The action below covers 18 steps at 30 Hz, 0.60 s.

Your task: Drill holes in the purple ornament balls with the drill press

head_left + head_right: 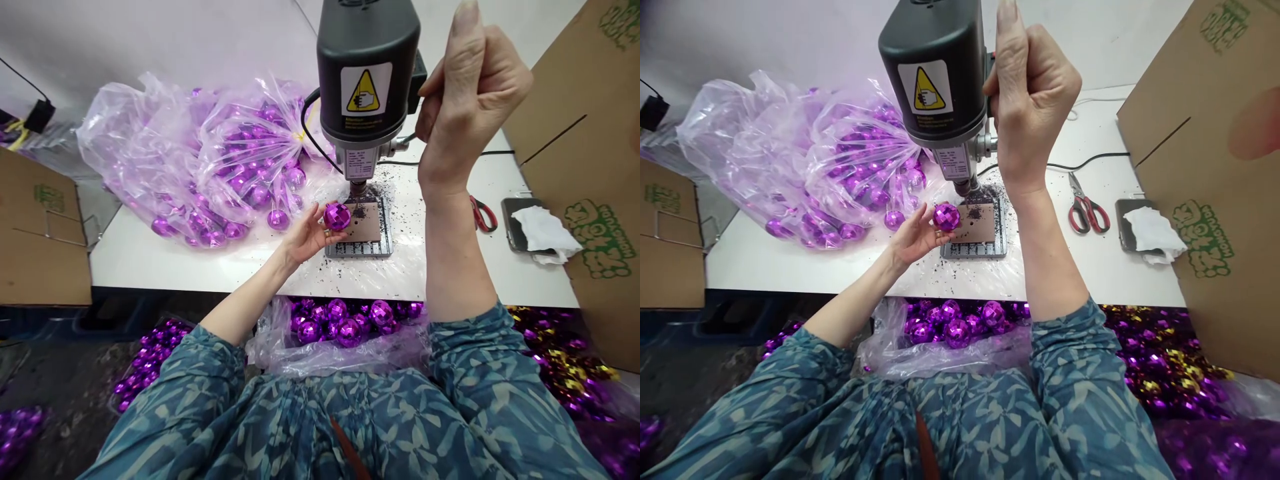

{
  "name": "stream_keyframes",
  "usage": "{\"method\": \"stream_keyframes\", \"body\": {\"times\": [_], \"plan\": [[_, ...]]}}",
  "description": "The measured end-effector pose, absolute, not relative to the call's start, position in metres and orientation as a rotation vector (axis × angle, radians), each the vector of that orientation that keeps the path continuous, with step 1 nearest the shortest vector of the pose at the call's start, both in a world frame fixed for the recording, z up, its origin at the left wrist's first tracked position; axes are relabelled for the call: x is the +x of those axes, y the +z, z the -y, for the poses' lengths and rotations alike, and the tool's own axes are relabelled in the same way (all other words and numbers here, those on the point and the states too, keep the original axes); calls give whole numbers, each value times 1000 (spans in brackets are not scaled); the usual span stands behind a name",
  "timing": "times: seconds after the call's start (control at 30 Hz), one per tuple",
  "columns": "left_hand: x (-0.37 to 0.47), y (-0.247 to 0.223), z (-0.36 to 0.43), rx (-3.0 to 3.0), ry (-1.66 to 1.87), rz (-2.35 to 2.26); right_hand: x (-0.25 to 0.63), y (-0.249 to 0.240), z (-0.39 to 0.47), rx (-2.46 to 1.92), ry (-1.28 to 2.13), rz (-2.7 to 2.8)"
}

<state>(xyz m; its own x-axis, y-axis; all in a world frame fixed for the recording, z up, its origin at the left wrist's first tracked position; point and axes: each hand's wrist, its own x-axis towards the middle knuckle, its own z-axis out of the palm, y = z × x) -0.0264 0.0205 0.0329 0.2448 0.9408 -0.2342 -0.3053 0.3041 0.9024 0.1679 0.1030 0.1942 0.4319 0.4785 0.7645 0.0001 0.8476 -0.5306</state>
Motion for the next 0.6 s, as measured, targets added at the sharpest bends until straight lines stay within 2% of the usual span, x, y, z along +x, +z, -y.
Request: {"method": "stream_keyframes", "body": {"times": [0.33, 0.6], "plan": [[-20, 24, -21, 722, 1157, -1028, 167, 189, -117, -390, 301, 1076], [-11, 11, -38, 882, 1210, -1069, 169, 189, -110, -431, 375, 1086]]}}
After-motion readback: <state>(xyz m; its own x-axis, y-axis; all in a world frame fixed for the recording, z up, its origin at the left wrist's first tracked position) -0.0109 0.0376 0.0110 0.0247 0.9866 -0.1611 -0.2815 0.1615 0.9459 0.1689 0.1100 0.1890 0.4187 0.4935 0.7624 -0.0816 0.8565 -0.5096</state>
